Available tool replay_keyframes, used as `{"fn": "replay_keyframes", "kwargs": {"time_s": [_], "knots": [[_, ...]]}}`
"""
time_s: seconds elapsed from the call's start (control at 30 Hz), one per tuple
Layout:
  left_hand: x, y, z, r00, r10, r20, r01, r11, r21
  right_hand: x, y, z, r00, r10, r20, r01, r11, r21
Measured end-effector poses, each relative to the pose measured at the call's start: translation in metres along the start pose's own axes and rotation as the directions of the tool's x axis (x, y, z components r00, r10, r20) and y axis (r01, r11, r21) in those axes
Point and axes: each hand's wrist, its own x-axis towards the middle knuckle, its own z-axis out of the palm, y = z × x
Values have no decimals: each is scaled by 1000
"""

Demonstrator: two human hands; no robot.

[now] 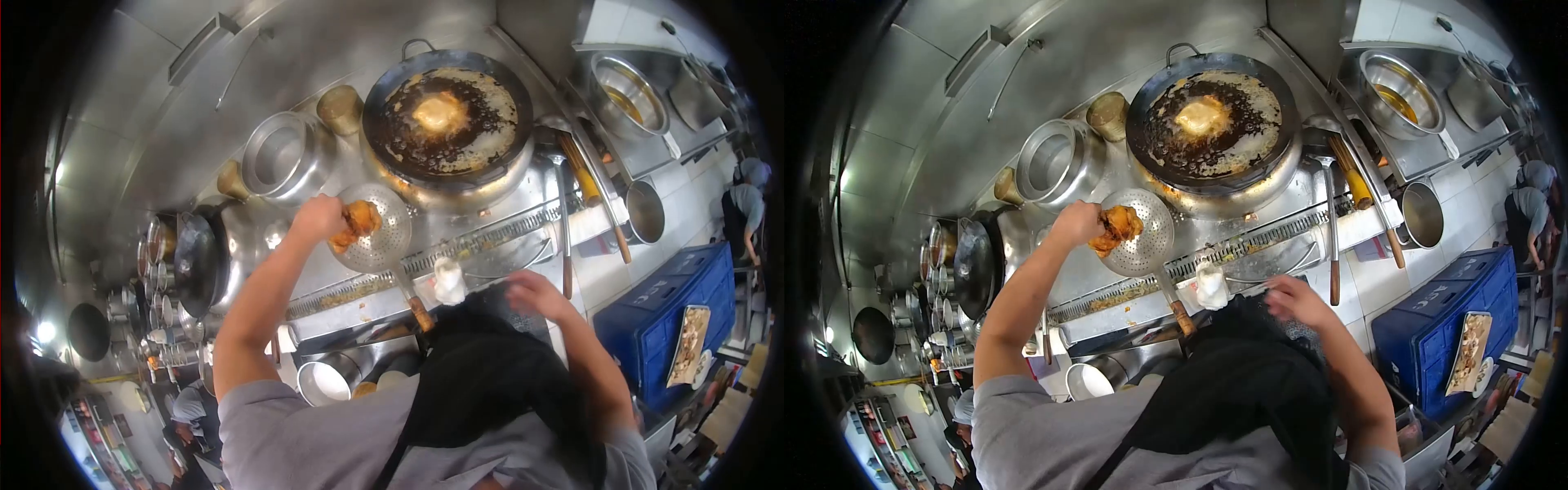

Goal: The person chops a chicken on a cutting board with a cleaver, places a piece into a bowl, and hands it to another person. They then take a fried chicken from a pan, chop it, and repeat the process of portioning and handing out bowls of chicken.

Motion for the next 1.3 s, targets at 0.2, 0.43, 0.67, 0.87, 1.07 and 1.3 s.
{"fn": "replay_keyframes", "kwargs": {"time_s": [0.2, 0.43, 0.67, 0.87, 1.07, 1.3], "knots": [[-33, 79, -58, 998, 52, 23, -54, 991, 122, 140, -53, 101, 987, -88, 136, 9, 868, 496], [-70, 246, -90, 993, 113, -33, -99, 952, 289, 101, -51, 91, 942, -328, 66, 139, 562, 815], [-109, 461, -113, 780, 587, -215, -474, 780, 409, -64, 26, -27, 827, -449, -339, 397, 40, 917], [-224, 699, -107, 101, 971, -219, -875, 191, 444, -301, 150, -93, 358, -364, -860, 853, -247, 459], [-410, 832, -62, -559, 818, -140, -823, -526, 215, -502, 275, -2, -273, -11, -962, 911, -325, -255], [-517, 896, 38, -967, 253, -14, -232, -906, -354, -542, 356, 141, -621, 500, -604, 604, -186, -775]]}}
